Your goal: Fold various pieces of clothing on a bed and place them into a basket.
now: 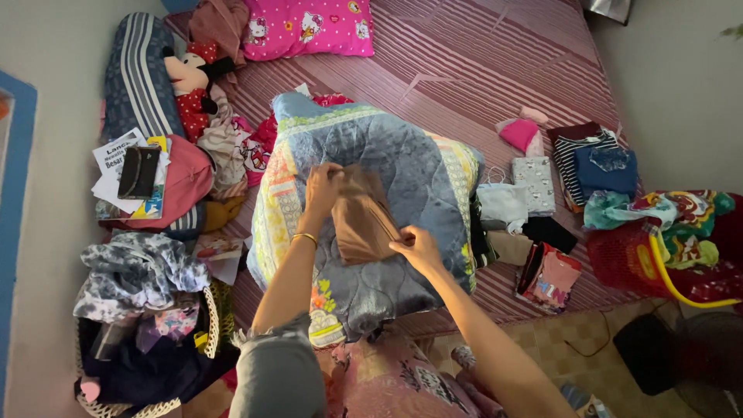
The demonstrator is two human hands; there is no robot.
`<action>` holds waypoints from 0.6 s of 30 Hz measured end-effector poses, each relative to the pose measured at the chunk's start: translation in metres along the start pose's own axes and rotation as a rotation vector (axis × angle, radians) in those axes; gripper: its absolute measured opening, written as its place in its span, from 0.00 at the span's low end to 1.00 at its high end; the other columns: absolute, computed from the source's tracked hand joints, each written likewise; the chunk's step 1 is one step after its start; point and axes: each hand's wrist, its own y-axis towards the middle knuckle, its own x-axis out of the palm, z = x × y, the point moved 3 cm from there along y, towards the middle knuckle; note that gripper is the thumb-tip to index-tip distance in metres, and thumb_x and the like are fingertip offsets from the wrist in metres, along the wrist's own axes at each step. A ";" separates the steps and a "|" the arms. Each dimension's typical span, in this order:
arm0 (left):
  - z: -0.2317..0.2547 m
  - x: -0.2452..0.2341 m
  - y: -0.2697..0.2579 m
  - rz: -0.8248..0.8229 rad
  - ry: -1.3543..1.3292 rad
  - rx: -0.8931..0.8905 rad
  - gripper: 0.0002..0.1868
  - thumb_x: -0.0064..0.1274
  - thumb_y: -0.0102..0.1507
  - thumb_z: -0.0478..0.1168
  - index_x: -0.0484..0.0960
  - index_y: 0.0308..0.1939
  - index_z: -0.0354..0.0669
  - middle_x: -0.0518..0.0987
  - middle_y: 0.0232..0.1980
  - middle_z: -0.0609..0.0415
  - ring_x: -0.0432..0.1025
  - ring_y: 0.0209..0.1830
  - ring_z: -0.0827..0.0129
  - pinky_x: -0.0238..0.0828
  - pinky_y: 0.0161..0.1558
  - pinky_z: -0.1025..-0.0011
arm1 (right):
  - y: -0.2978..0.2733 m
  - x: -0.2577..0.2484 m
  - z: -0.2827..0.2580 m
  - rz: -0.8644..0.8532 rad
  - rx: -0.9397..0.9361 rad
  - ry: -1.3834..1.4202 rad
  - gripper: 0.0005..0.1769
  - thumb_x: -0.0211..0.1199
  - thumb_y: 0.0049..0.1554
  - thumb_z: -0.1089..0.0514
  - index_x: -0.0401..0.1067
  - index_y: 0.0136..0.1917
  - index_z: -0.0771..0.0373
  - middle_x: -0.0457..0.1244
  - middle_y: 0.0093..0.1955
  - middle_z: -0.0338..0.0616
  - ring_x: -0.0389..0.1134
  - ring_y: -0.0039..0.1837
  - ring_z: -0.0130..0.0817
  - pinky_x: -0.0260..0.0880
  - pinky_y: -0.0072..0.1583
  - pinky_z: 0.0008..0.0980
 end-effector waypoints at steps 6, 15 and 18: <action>-0.011 0.007 0.002 -0.067 0.227 -0.008 0.26 0.68 0.54 0.47 0.82 0.53 0.41 0.79 0.49 0.39 0.72 0.50 0.44 0.69 0.51 0.53 | 0.003 0.004 -0.019 0.072 0.079 -0.073 0.35 0.77 0.46 0.39 0.78 0.57 0.66 0.72 0.50 0.52 0.74 0.52 0.45 0.72 0.54 0.42; -0.047 0.002 0.000 -0.427 0.448 -0.155 0.30 0.70 0.56 0.63 0.87 0.40 0.36 0.82 0.44 0.39 0.78 0.47 0.45 0.75 0.46 0.55 | 0.028 0.008 -0.011 -0.072 0.183 0.367 0.26 0.77 0.45 0.46 0.82 0.51 0.68 0.74 0.47 0.43 0.72 0.47 0.30 0.71 0.49 0.31; -0.024 -0.032 -0.017 -0.489 0.186 -0.338 0.27 0.62 0.57 0.62 0.88 0.47 0.45 0.86 0.38 0.41 0.82 0.38 0.56 0.76 0.43 0.62 | 0.041 -0.022 -0.030 -0.024 0.236 0.470 0.26 0.78 0.46 0.48 0.80 0.53 0.67 0.70 0.46 0.40 0.68 0.46 0.31 0.65 0.45 0.33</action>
